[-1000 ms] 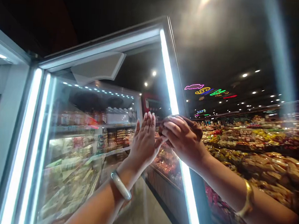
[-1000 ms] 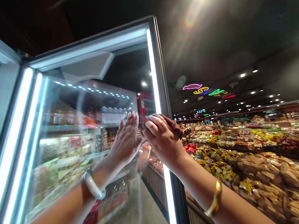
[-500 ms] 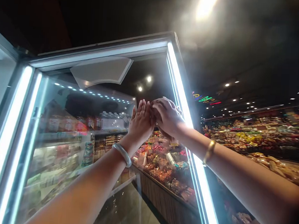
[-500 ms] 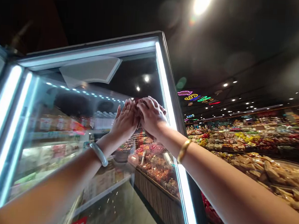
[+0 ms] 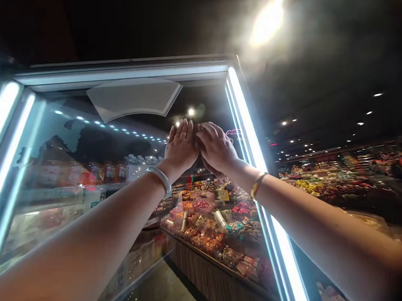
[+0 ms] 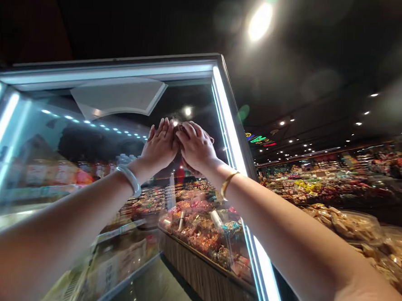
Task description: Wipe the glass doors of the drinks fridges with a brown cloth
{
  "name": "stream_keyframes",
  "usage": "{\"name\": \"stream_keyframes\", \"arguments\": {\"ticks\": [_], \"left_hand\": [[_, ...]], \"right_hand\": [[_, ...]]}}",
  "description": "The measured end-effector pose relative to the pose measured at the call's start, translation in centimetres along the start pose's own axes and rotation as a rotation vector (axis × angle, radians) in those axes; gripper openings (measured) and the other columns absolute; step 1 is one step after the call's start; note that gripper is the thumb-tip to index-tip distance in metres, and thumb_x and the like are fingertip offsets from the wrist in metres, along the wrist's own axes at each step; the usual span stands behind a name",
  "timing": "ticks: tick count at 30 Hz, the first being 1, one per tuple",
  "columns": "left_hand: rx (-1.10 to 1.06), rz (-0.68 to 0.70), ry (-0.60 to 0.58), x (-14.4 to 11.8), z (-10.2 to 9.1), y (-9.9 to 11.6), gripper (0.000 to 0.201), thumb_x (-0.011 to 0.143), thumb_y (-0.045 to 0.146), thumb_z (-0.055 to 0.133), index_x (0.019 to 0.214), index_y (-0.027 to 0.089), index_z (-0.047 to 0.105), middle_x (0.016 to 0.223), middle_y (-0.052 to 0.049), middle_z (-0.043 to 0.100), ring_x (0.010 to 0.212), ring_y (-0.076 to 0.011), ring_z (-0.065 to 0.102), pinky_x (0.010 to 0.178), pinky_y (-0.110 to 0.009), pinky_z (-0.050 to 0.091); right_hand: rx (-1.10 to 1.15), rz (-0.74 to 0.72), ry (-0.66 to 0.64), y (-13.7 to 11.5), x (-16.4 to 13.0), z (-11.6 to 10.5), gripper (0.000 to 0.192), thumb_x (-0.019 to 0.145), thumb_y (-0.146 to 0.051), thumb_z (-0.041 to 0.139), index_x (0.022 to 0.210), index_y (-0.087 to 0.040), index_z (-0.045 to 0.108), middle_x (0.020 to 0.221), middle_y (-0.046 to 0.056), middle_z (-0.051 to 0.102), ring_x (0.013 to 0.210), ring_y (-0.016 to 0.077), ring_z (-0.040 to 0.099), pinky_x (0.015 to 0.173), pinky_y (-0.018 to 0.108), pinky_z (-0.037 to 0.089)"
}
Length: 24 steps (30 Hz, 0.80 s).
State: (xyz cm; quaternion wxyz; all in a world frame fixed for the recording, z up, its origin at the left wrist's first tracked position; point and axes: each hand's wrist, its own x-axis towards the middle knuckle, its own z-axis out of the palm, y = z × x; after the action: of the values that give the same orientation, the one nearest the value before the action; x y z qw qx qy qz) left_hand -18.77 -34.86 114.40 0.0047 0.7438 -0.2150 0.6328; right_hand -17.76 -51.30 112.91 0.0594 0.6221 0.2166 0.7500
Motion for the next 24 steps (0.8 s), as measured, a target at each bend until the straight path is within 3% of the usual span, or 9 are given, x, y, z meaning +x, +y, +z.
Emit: {"name": "stream_keyframes", "arguments": {"ticks": [3, 6, 8, 10, 15, 17, 19, 21, 24], "left_hand": [[-0.002, 0.042, -0.019, -0.4, 0.4, -0.7, 0.071, 0.104, 0.038, 0.021, 0.168, 0.008, 0.017, 0.177, -0.01, 0.015, 0.166, -0.021, 0.006, 0.136, -0.046, 0.002], [-0.01, -0.007, -0.039, 0.0, 0.1, -1.3, 0.072, 0.104, 0.037, 0.022, 0.168, 0.006, 0.016, 0.177, -0.011, 0.013, 0.166, -0.0225, 0.006, 0.136, -0.048, 0.002], [-0.018, -0.037, -0.023, 0.4, -0.4, -1.7, 0.071, 0.103, 0.034, 0.024, 0.167, 0.004, 0.018, 0.177, -0.013, 0.015, 0.166, -0.0239, 0.008, 0.136, -0.048, 0.003], [-0.024, -0.05, 0.007, 0.6, -0.8, -2.2, 0.071, 0.102, 0.031, 0.025, 0.167, 0.003, 0.02, 0.177, -0.015, 0.016, 0.166, -0.0244, 0.01, 0.136, -0.048, 0.004], [-0.016, -0.047, 0.004, 0.3, -1.1, -3.4, 0.072, 0.103, 0.033, 0.026, 0.168, 0.005, 0.017, 0.177, -0.015, 0.015, 0.166, -0.0244, 0.008, 0.136, -0.049, 0.004], [-0.017, -0.045, -0.025, 0.2, -1.0, -3.6, 0.072, 0.103, 0.035, 0.026, 0.168, 0.005, 0.015, 0.177, -0.014, 0.014, 0.166, -0.0243, 0.008, 0.136, -0.048, 0.004], [-0.025, -0.051, -0.035, 0.1, -1.0, -3.8, 0.072, 0.103, 0.034, 0.026, 0.168, 0.006, 0.015, 0.177, -0.013, 0.014, 0.166, -0.024, 0.008, 0.136, -0.047, 0.005], [-0.033, -0.058, -0.017, 0.1, -0.8, -4.0, 0.072, 0.103, 0.033, 0.026, 0.168, 0.005, 0.017, 0.177, -0.014, 0.014, 0.166, -0.024, 0.008, 0.136, -0.047, 0.005], [-0.045, -0.05, 0.058, -0.4, -0.6, -4.7, 0.07, 0.103, 0.034, 0.026, 0.168, 0.008, 0.019, 0.177, -0.013, 0.016, 0.166, -0.0237, 0.009, 0.136, -0.048, 0.005]], "right_hand": [[-0.044, 0.024, 0.002, 2.1, -1.0, -1.1, 0.044, 0.1, -0.025, 0.045, 0.141, -0.023, 0.06, 0.156, 0.01, 0.05, 0.151, 0.0326, 0.038, 0.13, 0.056, 0.035], [-0.019, 0.223, 0.06, 3.5, 2.3, -1.0, 0.045, 0.095, -0.019, 0.046, 0.137, -0.019, 0.061, 0.153, 0.014, 0.05, 0.148, 0.0351, 0.038, 0.125, 0.061, 0.039], [0.004, 0.288, 0.075, 2.8, 5.0, -0.2, 0.048, 0.09, -0.018, 0.051, 0.137, -0.018, 0.06, 0.154, 0.015, 0.048, 0.148, 0.0374, 0.037, 0.121, 0.064, 0.042], [0.02, 0.236, 0.057, 1.2, 6.1, 0.5, 0.049, 0.089, -0.019, 0.053, 0.138, -0.02, 0.06, 0.155, 0.014, 0.048, 0.148, 0.037, 0.037, 0.121, 0.063, 0.043], [-0.022, -0.089, -0.043, 0.0, 2.1, -0.3, 0.042, 0.097, -0.027, 0.048, 0.137, -0.025, 0.061, 0.155, 0.009, 0.05, 0.15, 0.034, 0.037, 0.125, 0.058, 0.042], [-0.036, -0.051, -0.033, 0.8, 1.3, -0.8, 0.041, 0.097, -0.027, 0.05, 0.135, -0.026, 0.063, 0.153, 0.01, 0.051, 0.149, 0.0346, 0.039, 0.123, 0.059, 0.044], [-0.03, 0.088, 0.015, 1.0, 2.3, -0.6, 0.043, 0.095, -0.024, 0.051, 0.136, -0.025, 0.062, 0.151, 0.012, 0.052, 0.146, 0.037, 0.041, 0.119, 0.062, 0.047], [-0.008, 0.187, 0.064, -0.1, 4.4, 0.4, 0.045, 0.094, -0.022, 0.05, 0.137, -0.023, 0.062, 0.15, 0.014, 0.052, 0.145, 0.0386, 0.041, 0.117, 0.064, 0.046], [0.03, 0.136, 0.08, -3.4, 5.9, 1.8, 0.043, 0.096, -0.025, 0.049, 0.137, -0.023, 0.062, 0.154, 0.013, 0.05, 0.149, 0.0376, 0.037, 0.124, 0.064, 0.04]]}}
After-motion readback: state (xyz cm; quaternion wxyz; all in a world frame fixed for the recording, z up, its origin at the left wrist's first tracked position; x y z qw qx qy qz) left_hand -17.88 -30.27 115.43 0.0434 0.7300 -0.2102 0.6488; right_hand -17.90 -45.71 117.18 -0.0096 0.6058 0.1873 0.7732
